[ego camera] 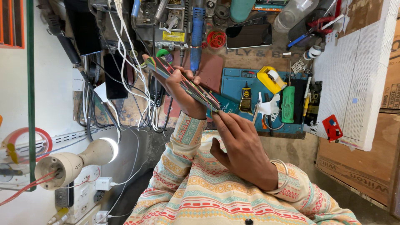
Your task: The person fits a smartphone into a blue printed phone case, presses the edges to seat it, then wraps red rubber bands around the cased phone, stretching and positioning them across the back and screen to hold the assembly together.
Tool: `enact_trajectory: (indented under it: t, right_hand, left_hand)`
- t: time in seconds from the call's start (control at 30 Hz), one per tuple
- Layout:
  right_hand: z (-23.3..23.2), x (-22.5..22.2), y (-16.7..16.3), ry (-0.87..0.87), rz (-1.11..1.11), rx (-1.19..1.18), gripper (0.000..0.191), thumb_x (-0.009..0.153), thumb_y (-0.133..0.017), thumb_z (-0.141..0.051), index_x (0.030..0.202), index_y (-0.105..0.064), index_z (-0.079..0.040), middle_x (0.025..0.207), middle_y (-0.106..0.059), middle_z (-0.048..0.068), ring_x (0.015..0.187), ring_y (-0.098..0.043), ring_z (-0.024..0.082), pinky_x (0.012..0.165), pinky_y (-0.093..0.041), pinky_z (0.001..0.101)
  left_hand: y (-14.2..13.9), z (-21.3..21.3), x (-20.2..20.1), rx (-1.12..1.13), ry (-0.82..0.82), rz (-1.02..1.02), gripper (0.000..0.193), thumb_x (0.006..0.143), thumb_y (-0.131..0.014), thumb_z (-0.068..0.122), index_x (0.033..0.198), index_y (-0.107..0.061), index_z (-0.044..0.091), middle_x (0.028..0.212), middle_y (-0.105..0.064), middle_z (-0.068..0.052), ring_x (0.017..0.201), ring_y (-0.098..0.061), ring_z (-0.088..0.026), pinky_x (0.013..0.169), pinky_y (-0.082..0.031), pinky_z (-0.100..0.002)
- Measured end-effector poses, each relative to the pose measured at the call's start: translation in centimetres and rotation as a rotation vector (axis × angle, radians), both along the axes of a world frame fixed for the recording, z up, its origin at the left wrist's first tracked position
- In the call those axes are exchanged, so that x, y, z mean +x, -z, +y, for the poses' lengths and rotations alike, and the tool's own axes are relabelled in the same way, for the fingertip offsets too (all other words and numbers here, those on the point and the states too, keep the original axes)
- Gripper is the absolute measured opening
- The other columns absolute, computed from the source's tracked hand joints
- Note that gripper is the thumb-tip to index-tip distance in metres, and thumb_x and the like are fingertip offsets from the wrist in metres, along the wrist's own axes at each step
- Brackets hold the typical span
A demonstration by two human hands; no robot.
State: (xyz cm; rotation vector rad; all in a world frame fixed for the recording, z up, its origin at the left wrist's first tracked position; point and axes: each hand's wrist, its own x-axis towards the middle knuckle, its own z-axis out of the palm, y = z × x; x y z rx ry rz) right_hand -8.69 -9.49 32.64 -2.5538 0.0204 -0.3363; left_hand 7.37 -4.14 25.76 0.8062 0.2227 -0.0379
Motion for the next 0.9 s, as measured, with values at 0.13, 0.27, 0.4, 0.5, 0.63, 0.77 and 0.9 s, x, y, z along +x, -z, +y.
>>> enact_trajectory:
  t: [0.13, 0.27, 0.4, 0.5, 0.63, 0.77, 0.9]
  right_hand:
    - [0.0, -0.5, 0.0, -0.119, 0.054, -0.058, 0.064, 0.085, -0.067, -0.012, 0.142, -0.049, 0.012, 0.140, -0.058, 0.028, 0.126, -0.057, 0.037, 0.104, -0.043, 0.0485]
    - [-0.2, -0.9, 0.0, -0.130, 0.004, -0.129, 0.053, 0.092, -0.067, -0.016, 0.138, -0.055, 0.007, 0.138, -0.060, 0.024, 0.126, -0.059, 0.035, 0.105, -0.043, 0.0489]
    - [-0.2, -1.2, -0.2, -0.156, -0.064, -0.169, 0.043, 0.095, -0.071, -0.021, 0.131, -0.061, 0.002, 0.137, -0.063, 0.023, 0.120, -0.063, 0.032, 0.105, -0.045, 0.0481]
    - [-0.3, -1.7, -0.4, -0.241, -0.066, -0.180, 0.041, 0.092, -0.074, -0.023, 0.125, -0.063, 0.000, 0.135, -0.064, 0.020, 0.116, -0.065, 0.029, 0.102, -0.048, 0.0494]
    - [-1.0, -1.6, 0.3, -0.095, -0.171, 0.124, 0.039, 0.095, -0.077, -0.017, 0.129, -0.063, -0.004, 0.130, -0.068, 0.012, 0.111, -0.071, 0.023, 0.094, -0.056, 0.0372]
    - [-1.9, 0.3, 3.7, 0.179, -0.111, 0.583, 0.053, 0.096, -0.072, -0.009, 0.143, -0.050, 0.005, 0.133, -0.064, 0.019, 0.114, -0.067, 0.024, 0.095, -0.058, 0.0338]
    - [-2.9, 1.5, 7.8, 0.236, 0.053, 0.955, 0.051, 0.100, -0.067, -0.005, 0.148, -0.051, 0.005, 0.120, -0.071, 0.011, 0.104, -0.066, 0.014, 0.090, -0.056, 0.0312]
  left_hand:
    - [0.0, 0.1, -0.7, -0.297, 0.024, -0.024, 0.083, 0.093, -0.049, 0.022, 0.167, -0.014, 0.037, 0.109, -0.052, -0.006, 0.084, -0.054, -0.015, 0.073, -0.051, -0.034]
    - [0.5, 0.8, -0.7, -0.431, 0.140, -0.086, 0.090, 0.087, -0.056, 0.029, 0.167, -0.013, 0.037, 0.112, -0.055, -0.009, 0.091, -0.059, -0.021, 0.081, -0.054, -0.041]
    - [1.7, 1.4, 0.1, -0.610, 0.295, -0.205, 0.089, 0.088, -0.059, 0.032, 0.167, -0.018, 0.031, 0.114, -0.057, -0.012, 0.091, -0.060, -0.027, 0.078, -0.054, -0.046]
    - [2.7, 1.6, 0.5, -0.641, 0.297, -0.183, 0.088, 0.086, -0.059, 0.030, 0.164, -0.018, 0.029, 0.115, -0.057, -0.013, 0.090, -0.060, -0.027, 0.076, -0.053, -0.045]
    - [3.1, 1.5, 1.0, -0.165, 0.113, -0.191, 0.091, 0.097, -0.067, 0.024, 0.162, -0.010, -0.004, 0.134, -0.040, -0.016, 0.112, -0.046, -0.029, 0.094, -0.043, -0.048]
    - [2.3, 0.7, -0.3, 0.668, 0.120, -0.350, 0.119, 0.087, -0.086, 0.030, 0.169, -0.005, 0.002, 0.159, -0.029, -0.019, 0.145, -0.037, -0.033, 0.122, -0.037, -0.047]
    - [0.8, 0.2, -1.7, 0.810, 0.169, -0.373, 0.130, 0.078, -0.095, 0.031, 0.165, -0.004, -0.001, 0.156, -0.028, -0.022, 0.148, -0.034, -0.033, 0.122, -0.035, -0.047]
